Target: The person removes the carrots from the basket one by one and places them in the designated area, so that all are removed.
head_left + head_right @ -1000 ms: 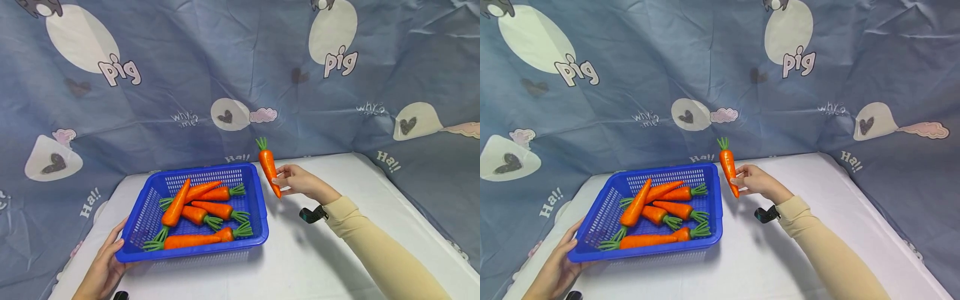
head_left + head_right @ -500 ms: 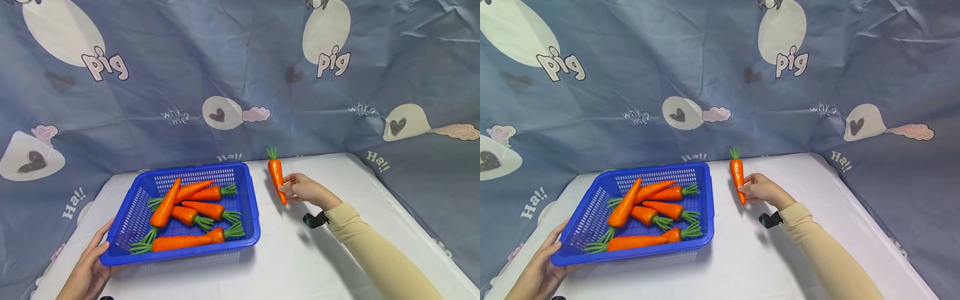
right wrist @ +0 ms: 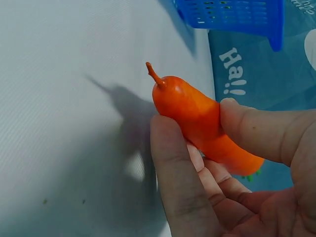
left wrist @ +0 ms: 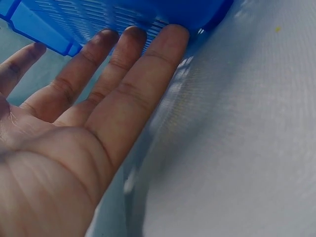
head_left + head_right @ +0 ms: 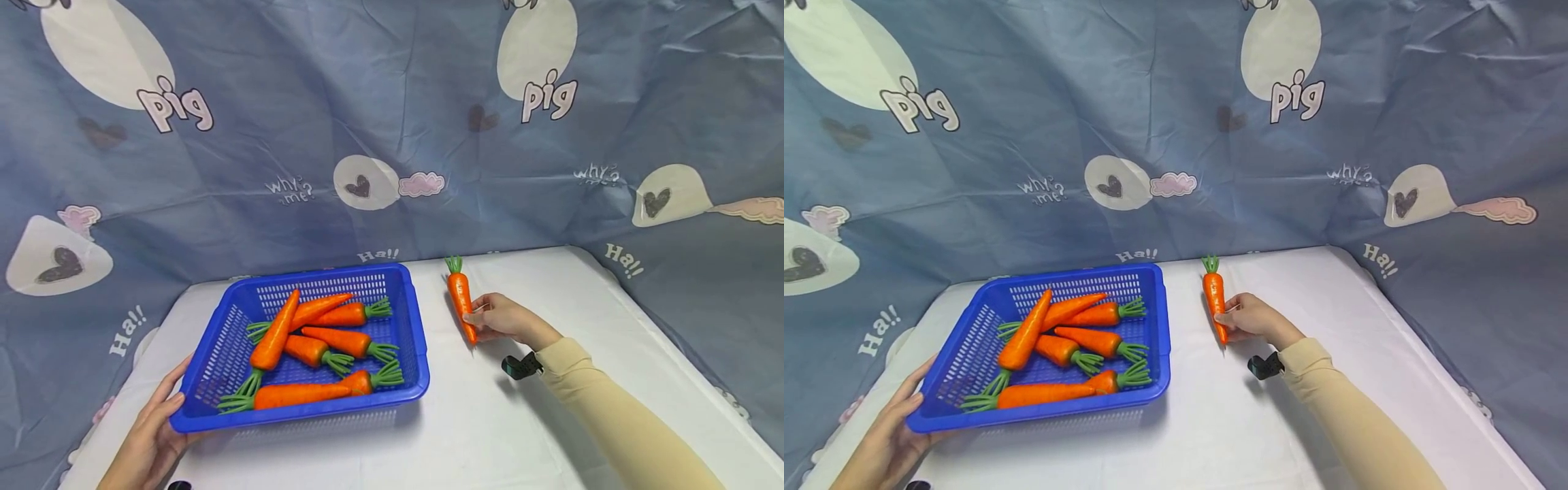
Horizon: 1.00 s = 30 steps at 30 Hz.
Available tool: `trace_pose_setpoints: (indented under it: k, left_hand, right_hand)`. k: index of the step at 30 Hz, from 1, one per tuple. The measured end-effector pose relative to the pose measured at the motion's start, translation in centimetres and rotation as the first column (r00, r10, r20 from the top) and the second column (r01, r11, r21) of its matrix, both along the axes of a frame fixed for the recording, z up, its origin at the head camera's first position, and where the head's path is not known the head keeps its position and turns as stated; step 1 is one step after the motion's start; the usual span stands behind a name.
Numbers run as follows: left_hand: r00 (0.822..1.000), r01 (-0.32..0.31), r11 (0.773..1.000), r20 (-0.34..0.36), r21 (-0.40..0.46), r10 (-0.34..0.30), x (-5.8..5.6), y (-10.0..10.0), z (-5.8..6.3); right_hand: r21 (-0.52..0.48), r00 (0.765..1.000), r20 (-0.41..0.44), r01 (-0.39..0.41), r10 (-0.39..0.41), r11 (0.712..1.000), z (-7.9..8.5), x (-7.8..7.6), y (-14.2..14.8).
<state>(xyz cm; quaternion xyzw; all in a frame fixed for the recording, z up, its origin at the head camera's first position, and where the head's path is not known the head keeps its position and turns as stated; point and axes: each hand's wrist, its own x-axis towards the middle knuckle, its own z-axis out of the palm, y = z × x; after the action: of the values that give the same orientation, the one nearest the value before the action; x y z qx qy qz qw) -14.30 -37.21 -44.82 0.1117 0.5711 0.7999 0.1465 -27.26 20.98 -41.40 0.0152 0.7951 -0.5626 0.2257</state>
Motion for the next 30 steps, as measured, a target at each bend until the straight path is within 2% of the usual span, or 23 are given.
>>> trace_pose_setpoints:
  k: [5, 14, 23, 27, 30]
  left_hand:
    - [1.000, -0.014, 1.000, 0.025, 0.002, 0.014, 0.0, 0.1, 0.1]
    - [1.000, -0.018, 1.000, 0.024, 0.002, 0.018, 0.1, 0.1, 0.2]
    - [0.998, -0.040, 0.999, 0.040, -0.024, 0.041, 0.2, 0.1, 0.2]
    - [0.998, -0.054, 0.997, 0.028, -0.058, 0.056, 0.2, 0.2, 0.2]
    - [0.999, -0.041, 0.998, 0.012, -0.042, 0.041, 0.1, 0.2, 0.2]
  right_hand:
    - [0.051, 1.000, -0.016, 0.006, -0.005, 0.999, -0.1, 0.4, 0.6]
    - [0.093, 0.999, -0.034, 0.043, -0.040, 0.995, -0.6, 1.0, 1.8]
    - [0.213, 0.997, -0.057, 0.053, -0.042, 0.976, -0.2, 1.2, 1.1]
    - [0.230, 0.997, -0.062, 0.051, -0.038, 0.972, -0.1, 1.4, 0.8]
    - [0.224, 0.998, -0.057, 0.050, -0.039, 0.973, -0.1, 1.5, 0.6]
